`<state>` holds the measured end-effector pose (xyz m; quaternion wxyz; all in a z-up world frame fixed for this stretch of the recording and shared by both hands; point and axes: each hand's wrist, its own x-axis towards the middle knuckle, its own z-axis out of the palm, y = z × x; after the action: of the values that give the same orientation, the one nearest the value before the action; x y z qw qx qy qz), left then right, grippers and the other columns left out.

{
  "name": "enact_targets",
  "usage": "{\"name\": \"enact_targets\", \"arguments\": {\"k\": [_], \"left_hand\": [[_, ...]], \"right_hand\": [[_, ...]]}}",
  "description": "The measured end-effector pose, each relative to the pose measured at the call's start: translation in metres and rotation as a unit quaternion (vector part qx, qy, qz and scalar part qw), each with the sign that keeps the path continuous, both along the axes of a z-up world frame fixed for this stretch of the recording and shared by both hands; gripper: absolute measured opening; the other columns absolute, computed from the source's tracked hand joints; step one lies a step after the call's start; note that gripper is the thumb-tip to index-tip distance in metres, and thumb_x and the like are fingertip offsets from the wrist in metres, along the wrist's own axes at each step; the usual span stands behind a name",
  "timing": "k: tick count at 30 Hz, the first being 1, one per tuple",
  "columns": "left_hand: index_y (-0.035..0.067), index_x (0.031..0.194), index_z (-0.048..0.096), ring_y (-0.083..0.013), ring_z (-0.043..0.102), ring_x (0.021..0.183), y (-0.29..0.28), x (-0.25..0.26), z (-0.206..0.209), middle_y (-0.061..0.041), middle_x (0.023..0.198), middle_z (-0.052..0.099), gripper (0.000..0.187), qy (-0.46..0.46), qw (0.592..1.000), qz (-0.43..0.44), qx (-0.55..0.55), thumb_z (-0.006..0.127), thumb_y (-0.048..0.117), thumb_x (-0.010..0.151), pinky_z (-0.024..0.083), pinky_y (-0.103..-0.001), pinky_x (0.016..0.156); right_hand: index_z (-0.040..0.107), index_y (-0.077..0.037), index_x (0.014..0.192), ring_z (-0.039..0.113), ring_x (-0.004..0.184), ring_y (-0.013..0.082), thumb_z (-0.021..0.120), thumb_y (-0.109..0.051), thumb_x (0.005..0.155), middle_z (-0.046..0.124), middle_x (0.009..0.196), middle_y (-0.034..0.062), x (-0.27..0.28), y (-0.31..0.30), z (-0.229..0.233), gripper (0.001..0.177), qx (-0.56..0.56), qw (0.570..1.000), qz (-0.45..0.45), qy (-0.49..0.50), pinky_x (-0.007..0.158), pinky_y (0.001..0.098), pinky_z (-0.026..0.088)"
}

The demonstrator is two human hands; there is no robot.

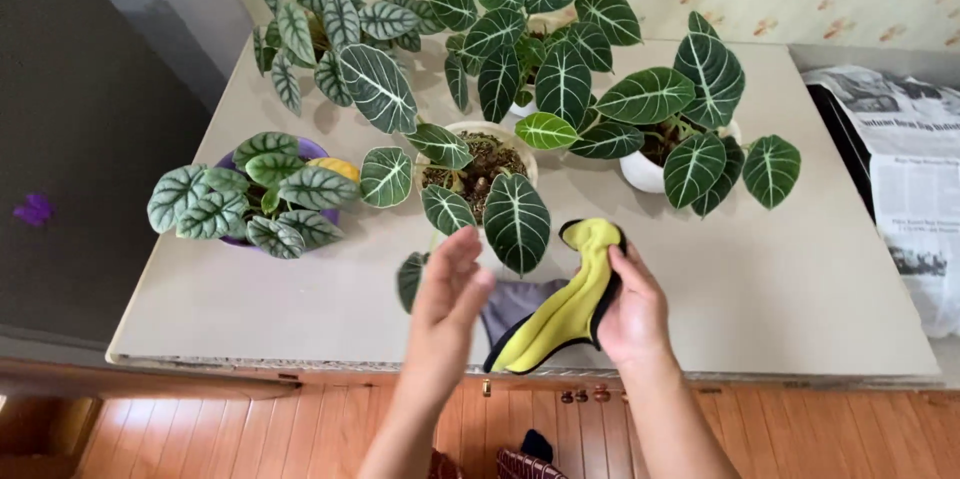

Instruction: The person wipes the leaves of several potted plants on a white table using a yellow and black cloth. They handle each leaf individually, wiping both sides, and move from one plant to another across the table.

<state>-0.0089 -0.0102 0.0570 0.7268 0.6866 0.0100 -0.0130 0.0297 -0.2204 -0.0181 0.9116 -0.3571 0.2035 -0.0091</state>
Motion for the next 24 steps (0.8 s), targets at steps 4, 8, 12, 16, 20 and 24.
{"name": "enact_targets", "arguments": {"k": [4,8,12,16,20,24], "left_hand": [[-0.006,0.153,0.024,-0.0551,0.03,0.144,-0.042,0.023,-0.044,-0.04,0.147,0.039,0.065,-0.029,0.993,0.021,-0.11,0.058,0.009,0.099,0.027,-0.06,0.118],[0.007,0.133,0.048,-0.0258,0.068,0.104,-0.065,0.047,-0.068,-0.017,0.117,0.068,0.041,0.017,0.956,0.128,-0.262,0.066,0.008,0.096,0.056,-0.04,0.093],[0.015,0.144,0.047,-0.0289,0.074,0.094,-0.074,0.054,-0.049,-0.017,0.117,0.07,0.054,-0.039,0.89,0.097,-0.444,0.063,0.001,0.094,0.062,-0.04,0.083],[0.012,0.144,0.054,-0.0325,0.073,0.1,-0.069,0.068,-0.08,-0.021,0.121,0.07,0.054,-0.027,0.852,0.096,-0.514,0.064,0.002,0.092,0.061,-0.045,0.087],[0.01,0.149,0.051,-0.0375,0.059,0.127,-0.074,0.052,-0.037,-0.023,0.141,0.058,0.079,0.092,0.833,0.063,-0.542,0.056,0.062,0.089,0.045,-0.054,0.107],[0.011,0.15,0.05,-0.0335,0.055,0.131,-0.078,0.044,-0.02,-0.018,0.144,0.057,0.09,0.061,0.829,0.013,-0.556,0.039,0.077,0.09,0.044,-0.049,0.11]], "right_hand": [[0.066,-0.007,0.128,0.073,0.097,0.0284,0.059,-0.018,0.099,0.073,0.112,0.0151,0.006,-0.015,0.013,0.033,-0.051,0.996,-0.003,-0.066,0.088,0.0405,0.06],[0.063,-0.006,0.125,0.073,0.1,0.0322,0.058,-0.017,0.098,0.072,0.113,0.0198,0.013,-0.026,0.037,0.03,-0.056,0.99,0.017,-0.128,0.09,0.0465,0.062],[0.058,-0.002,0.122,0.071,0.103,0.0285,0.068,-0.006,0.086,0.072,0.112,0.0166,0.006,-0.021,0.09,0.037,-0.152,0.957,0.055,-0.241,0.093,0.046,0.061],[0.065,0.004,0.122,0.063,0.106,0.0197,0.076,-0.007,0.083,0.071,0.112,0.016,0.007,-0.001,0.112,0.041,-0.411,0.831,0.102,-0.36,0.092,0.0409,0.057],[0.068,-0.004,0.126,0.061,0.111,0.0361,0.066,-0.006,0.094,0.065,0.135,0.0146,0.026,0.021,0.085,0.032,-0.697,0.526,0.011,-0.487,0.096,0.0431,0.051],[0.055,-0.012,0.144,0.051,0.117,0.0329,0.056,-0.02,0.1,0.051,0.154,0.0067,0.033,0.028,0.054,0.044,-0.794,0.426,0.033,-0.432,0.1,0.045,0.042]]}}
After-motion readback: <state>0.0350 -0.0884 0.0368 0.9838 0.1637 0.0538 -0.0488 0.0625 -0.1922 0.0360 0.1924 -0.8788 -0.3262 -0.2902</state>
